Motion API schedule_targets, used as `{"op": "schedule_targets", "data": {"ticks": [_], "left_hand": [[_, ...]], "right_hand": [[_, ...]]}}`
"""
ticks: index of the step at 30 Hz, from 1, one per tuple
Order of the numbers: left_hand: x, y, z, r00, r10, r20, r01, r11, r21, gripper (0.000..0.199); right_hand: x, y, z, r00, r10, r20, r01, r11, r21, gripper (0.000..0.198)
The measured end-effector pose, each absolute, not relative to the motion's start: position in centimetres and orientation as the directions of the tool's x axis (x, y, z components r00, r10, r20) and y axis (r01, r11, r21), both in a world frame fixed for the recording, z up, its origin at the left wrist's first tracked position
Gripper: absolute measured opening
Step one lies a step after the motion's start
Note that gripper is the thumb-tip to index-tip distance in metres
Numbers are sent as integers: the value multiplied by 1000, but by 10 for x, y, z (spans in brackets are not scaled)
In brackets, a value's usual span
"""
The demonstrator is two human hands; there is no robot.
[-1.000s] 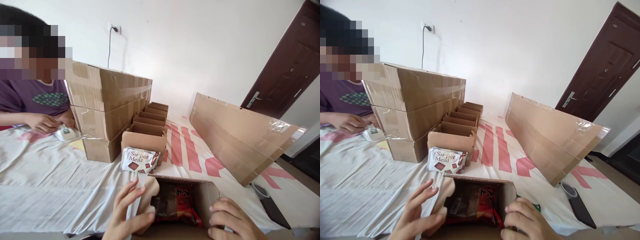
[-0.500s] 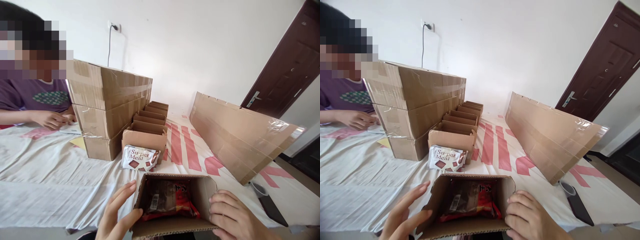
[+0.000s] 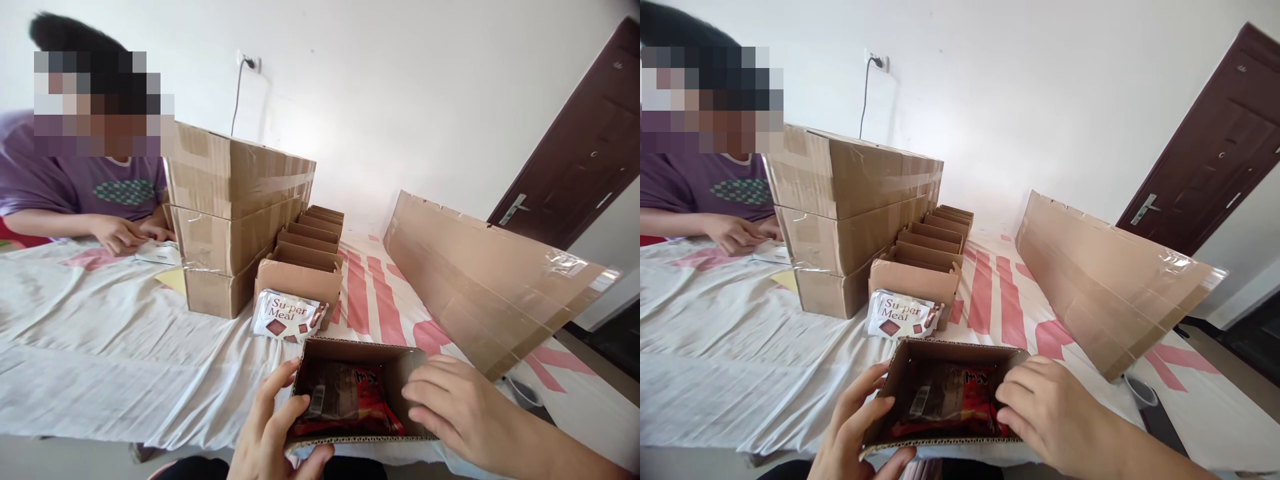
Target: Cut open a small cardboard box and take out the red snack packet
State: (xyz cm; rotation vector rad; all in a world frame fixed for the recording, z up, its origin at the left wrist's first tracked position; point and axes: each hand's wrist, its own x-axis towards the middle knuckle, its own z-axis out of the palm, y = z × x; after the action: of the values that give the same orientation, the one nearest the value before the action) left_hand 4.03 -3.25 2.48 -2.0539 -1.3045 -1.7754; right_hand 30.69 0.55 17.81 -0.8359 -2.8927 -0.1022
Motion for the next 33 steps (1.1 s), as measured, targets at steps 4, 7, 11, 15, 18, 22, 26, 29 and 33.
{"op": "schedule_targets", "data": {"ticks": [4, 7, 11, 15, 18, 22, 26, 29, 33], "left_hand": [[41, -32, 23, -67, 501, 863, 677, -612, 408, 34], [40, -32, 22, -58, 501, 864, 678, -615, 402, 37], [36, -34, 22, -17, 515, 857, 674, -627, 390, 40], [33, -34, 23, 6, 522, 853, 672, -633, 383, 38], [33, -34, 23, -3, 523, 852, 676, -627, 388, 38], [35, -32, 23, -21, 532, 847, 675, -618, 404, 36], [39, -31, 24, -28, 528, 849, 674, -617, 406, 34], [40, -31, 26, -29, 531, 847, 678, -612, 407, 32], [39, -30, 29, 26, 541, 840, 709, -603, 366, 36]], "right_hand": [[269, 17, 184, -808, 574, -135, 566, 819, 94, 17], [242, 30, 181, -711, 605, -357, 590, 790, 164, 35], [215, 44, 165, -580, 616, -533, 562, 776, 285, 46], [201, 49, 134, -592, 544, -595, 445, 836, 322, 43], [197, 52, 110, -649, 501, -572, 377, 865, 330, 32], [200, 56, 101, -708, 411, -574, 289, 911, 295, 12], [205, 58, 120, -751, 374, -545, 248, 924, 292, 11], [209, 60, 139, -780, 365, -508, 248, 926, 284, 11], [216, 62, 163, -817, 353, -457, 257, 931, 260, 20]]}}
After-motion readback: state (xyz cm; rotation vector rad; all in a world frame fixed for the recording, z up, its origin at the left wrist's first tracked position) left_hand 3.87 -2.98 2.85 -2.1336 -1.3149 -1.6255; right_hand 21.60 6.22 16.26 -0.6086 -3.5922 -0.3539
